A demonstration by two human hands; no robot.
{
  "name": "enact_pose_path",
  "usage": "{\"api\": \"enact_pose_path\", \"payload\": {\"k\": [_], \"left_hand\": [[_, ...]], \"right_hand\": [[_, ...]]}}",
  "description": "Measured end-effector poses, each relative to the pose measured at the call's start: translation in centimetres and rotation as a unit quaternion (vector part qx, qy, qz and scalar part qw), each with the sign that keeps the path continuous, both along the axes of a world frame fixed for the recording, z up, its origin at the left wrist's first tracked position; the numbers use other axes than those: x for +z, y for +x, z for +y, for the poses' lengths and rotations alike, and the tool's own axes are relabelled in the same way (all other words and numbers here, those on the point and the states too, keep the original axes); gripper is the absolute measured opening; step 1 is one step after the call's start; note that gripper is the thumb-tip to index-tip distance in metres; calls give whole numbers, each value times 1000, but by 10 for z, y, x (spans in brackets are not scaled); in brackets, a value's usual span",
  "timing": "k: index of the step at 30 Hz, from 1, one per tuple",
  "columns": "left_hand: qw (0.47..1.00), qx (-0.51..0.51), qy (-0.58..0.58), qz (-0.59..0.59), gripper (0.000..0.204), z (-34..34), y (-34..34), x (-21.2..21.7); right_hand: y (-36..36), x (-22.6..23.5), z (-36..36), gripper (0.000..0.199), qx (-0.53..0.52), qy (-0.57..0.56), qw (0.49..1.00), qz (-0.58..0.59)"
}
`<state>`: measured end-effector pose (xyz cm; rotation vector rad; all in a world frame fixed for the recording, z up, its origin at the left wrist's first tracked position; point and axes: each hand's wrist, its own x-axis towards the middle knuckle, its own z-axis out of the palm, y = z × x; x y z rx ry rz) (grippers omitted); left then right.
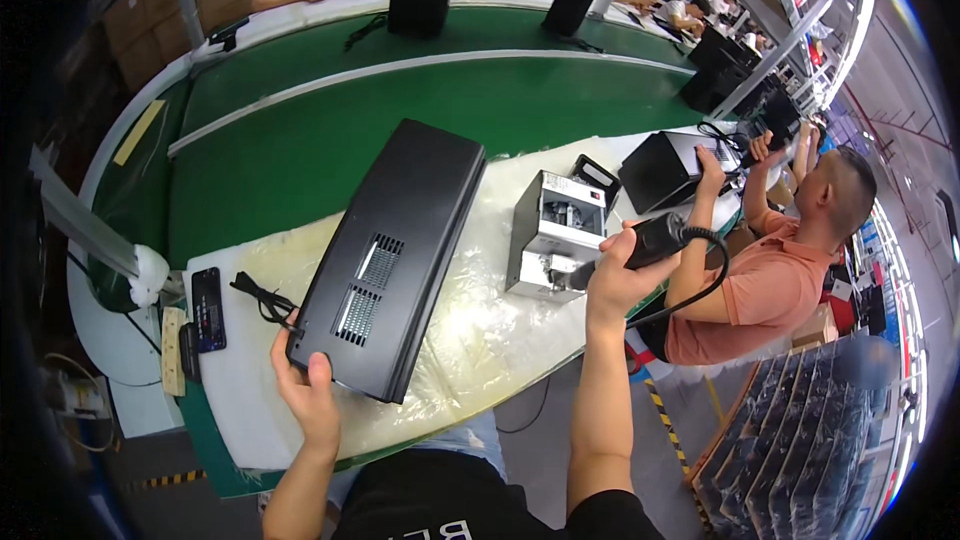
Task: Using an electric screwdriver to assemble or disassemble parts of an electronic device on a production line.
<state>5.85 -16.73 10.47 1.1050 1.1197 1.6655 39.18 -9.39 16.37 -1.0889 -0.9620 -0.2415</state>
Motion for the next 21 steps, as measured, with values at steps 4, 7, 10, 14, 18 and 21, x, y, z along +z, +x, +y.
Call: {"api": "enact_pose_path", "payload": {"k": [4, 7, 10, 14, 18, 21], "left_hand": [[998, 18, 8, 61, 54, -2, -4, -11], [999, -5, 31, 5, 54, 1, 4, -14], [1000, 1, 27, 4, 53, 0, 2, -15], [1000, 2, 16, 0, 52, -1, 5, -11], [995, 42, 45, 77, 51, 0, 0, -11], [992, 59, 57, 101, 49, 2, 1, -16]], "right_hand": [[-43, 35, -13, 9, 29, -53, 997, 49], [-77, 83, -34, 20, 137, -38, 988, 56], [-143, 117, -38, 40, 296, 53, 950, 88], [-200, 130, -37, 62, 387, 77, 919, 21], [-253, 127, -24, 73, 421, 30, 907, -3], [-266, 125, -22, 78, 429, -1, 903, -35]]}}
